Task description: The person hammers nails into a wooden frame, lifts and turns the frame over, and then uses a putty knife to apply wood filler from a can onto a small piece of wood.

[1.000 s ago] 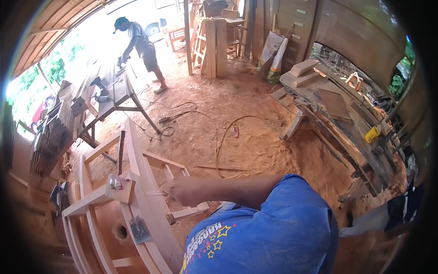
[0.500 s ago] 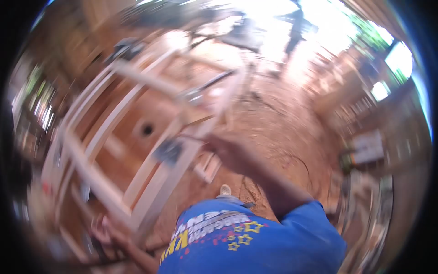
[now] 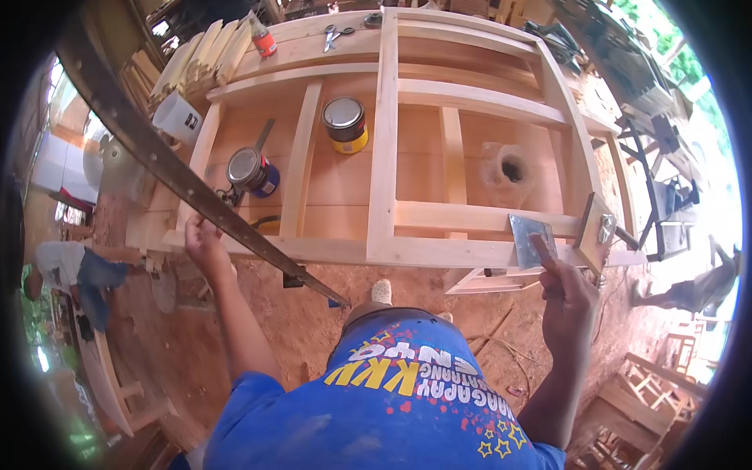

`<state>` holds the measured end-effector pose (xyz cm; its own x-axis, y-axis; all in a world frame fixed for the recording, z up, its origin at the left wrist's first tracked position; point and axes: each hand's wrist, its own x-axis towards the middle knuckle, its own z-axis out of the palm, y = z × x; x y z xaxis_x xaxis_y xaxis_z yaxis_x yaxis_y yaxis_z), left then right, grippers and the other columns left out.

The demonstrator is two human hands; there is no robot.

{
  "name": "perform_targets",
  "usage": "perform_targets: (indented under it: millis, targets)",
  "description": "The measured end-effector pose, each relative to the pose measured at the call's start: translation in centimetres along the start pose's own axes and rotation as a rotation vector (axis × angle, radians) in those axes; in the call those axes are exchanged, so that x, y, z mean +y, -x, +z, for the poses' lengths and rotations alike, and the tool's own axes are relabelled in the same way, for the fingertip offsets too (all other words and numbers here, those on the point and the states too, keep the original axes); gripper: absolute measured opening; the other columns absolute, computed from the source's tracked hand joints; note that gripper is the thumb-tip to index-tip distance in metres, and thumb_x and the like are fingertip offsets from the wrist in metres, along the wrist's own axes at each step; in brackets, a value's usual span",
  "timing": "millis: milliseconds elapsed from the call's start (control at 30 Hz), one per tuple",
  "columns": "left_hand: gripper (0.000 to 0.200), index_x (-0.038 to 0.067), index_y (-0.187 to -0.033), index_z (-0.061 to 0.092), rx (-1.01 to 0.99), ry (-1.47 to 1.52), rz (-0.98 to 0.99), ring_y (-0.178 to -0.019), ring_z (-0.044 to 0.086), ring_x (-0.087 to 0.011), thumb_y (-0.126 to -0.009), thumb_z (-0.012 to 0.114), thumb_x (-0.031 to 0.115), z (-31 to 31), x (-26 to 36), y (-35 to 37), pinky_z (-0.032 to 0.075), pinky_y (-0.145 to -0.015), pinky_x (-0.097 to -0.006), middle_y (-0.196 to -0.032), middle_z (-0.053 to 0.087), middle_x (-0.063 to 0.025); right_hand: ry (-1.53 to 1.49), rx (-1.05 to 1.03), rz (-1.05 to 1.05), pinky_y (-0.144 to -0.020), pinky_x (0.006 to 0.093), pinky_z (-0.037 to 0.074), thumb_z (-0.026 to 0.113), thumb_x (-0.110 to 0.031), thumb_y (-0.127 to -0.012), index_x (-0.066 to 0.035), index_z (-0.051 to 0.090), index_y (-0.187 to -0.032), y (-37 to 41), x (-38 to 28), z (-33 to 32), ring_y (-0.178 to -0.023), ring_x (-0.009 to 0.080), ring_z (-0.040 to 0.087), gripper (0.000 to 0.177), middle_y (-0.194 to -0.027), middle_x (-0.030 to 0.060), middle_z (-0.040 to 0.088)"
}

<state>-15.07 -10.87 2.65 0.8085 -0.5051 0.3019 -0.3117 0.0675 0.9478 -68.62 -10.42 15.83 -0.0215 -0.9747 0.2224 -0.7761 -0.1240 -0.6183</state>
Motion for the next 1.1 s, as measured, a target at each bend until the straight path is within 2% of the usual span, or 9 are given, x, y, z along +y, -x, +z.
perform_targets:
  millis: [67, 100, 200, 267, 367, 600, 633, 867, 1100]
  targets:
    - [0.028, 0.000, -0.118, 0.066, -0.213, -0.340, 0.248, -0.096, 0.068, -0.0244, -0.095, 0.074, 0.015, 1.2, -4.7, -3.9, 0.053, -0.085, -0.0338, -0.107, 0.072, -0.0088, 0.008, -0.017, 0.000, -0.064, 0.0322, 0.049, 0.061, 0.001, -0.097, 0.002, 0.071, -0.109, 0.3, -0.9, 0.3, -0.065, 0.0159, 0.061, 0.016, -0.071, 0.0087, 0.062]
    - [0.048, -0.001, -0.124, 0.065, -0.228, -0.200, 0.296, -0.110, 0.067, -0.0332, -0.088, 0.083, 0.025, 3.0, -7.4, -5.7, 0.052, -0.098, -0.0414, -0.119, 0.071, -0.0149, 0.020, -0.024, 0.016, -0.064, 0.0327, 0.050, 0.061, 0.002, -0.096, 0.002, 0.071, -0.109, 0.8, -1.3, 0.1, -0.065, 0.0164, 0.062, 0.016, -0.071, 0.0095, 0.062]
    - [0.085, 0.000, -0.138, 0.059, -0.389, -0.788, 0.536, -0.127, 0.057, -0.0429, -0.073, 0.091, 0.045, 7.5, -9.0, -11.0, 0.045, -0.109, -0.0530, -0.131, 0.064, -0.0249, 0.084, -0.026, 0.037, -0.068, 0.0374, 0.053, 0.068, -0.001, -0.093, 0.002, 0.071, -0.108, 1.8, -1.6, -0.6, -0.070, 0.0281, 0.068, 0.015, -0.082, 0.0161, 0.070]
    - [0.105, 0.006, -0.154, 0.047, -0.569, -0.770, 0.388, -0.135, 0.053, -0.0434, -0.069, 0.092, 0.048, 9.9, -12.1, -14.0, 0.044, -0.113, -0.0509, -0.143, 0.056, -0.0265, 0.116, 0.016, 0.033, -0.069, 0.0395, 0.055, 0.071, -0.003, -0.092, 0.001, 0.071, -0.108, 3.0, -1.5, -1.1, -0.073, 0.0334, 0.069, 0.016, -0.086, 0.0178, 0.072]
    - [0.111, 0.008, -0.157, 0.043, -0.706, -0.974, 0.139, -0.137, 0.053, -0.0410, -0.063, 0.097, 0.034, 11.5, -11.3, -15.2, 0.044, -0.116, -0.0474, -0.149, 0.054, -0.0232, 0.129, 0.065, 0.051, -0.069, 0.0426, 0.055, 0.074, -0.007, -0.092, -0.001, 0.071, -0.106, 4.8, -1.0, -1.9, -0.076, 0.0385, 0.069, 0.016, -0.089, 0.0183, 0.072]
    - [0.086, -0.005, -0.135, 0.055, -0.364, -0.555, 0.210, -0.121, 0.060, -0.0383, -0.068, 0.096, 0.030, 7.2, -6.2, -11.8, 0.047, -0.111, -0.0451, -0.132, 0.059, -0.0211, 0.151, 0.141, 0.075, -0.065, 0.0466, 0.052, 0.075, -0.011, -0.093, -0.003, 0.069, -0.098, 6.8, 2.0, -3.0, -0.075, 0.0390, 0.068, 0.011, -0.082, 0.0172, 0.069]
    - [0.087, -0.005, -0.135, 0.055, -0.170, -0.559, 0.355, -0.123, 0.059, -0.0375, -0.070, 0.096, 0.036, 5.5, -9.6, -13.4, 0.050, -0.109, -0.0459, -0.133, 0.059, -0.0203, 0.143, 0.152, 0.068, -0.065, 0.0467, 0.052, 0.075, -0.009, -0.092, -0.002, 0.070, -0.098, 6.6, 2.3, -3.4, -0.073, 0.0392, 0.067, 0.010, -0.080, 0.0174, 0.068]
    - [0.092, -0.003, -0.136, 0.057, 0.226, -0.917, 0.198, -0.115, 0.069, -0.0380, -0.073, 0.093, 0.053, -7.1, 5.2, -1.7, 0.057, -0.097, -0.0442, -0.130, 0.066, -0.0229, 0.068, 0.153, -0.128, -0.068, 0.0463, 0.055, 0.073, -0.013, -0.095, -0.003, 0.070, -0.101, 4.3, 6.0, -5.3, -0.077, 0.0382, 0.070, 0.012, -0.085, 0.0168, 0.070]
    - [0.092, -0.008, -0.142, 0.046, 0.236, -0.492, 0.312, -0.122, 0.060, -0.0346, -0.080, 0.090, 0.044, -14.3, 16.0, 12.0, 0.051, -0.106, -0.0470, -0.137, 0.055, -0.0253, 0.020, 0.073, -0.094, -0.069, 0.0408, 0.054, 0.073, -0.009, -0.096, 0.000, 0.072, -0.104, 5.2, 9.6, -9.6, -0.073, 0.0356, 0.069, 0.013, -0.084, 0.0181, 0.071]
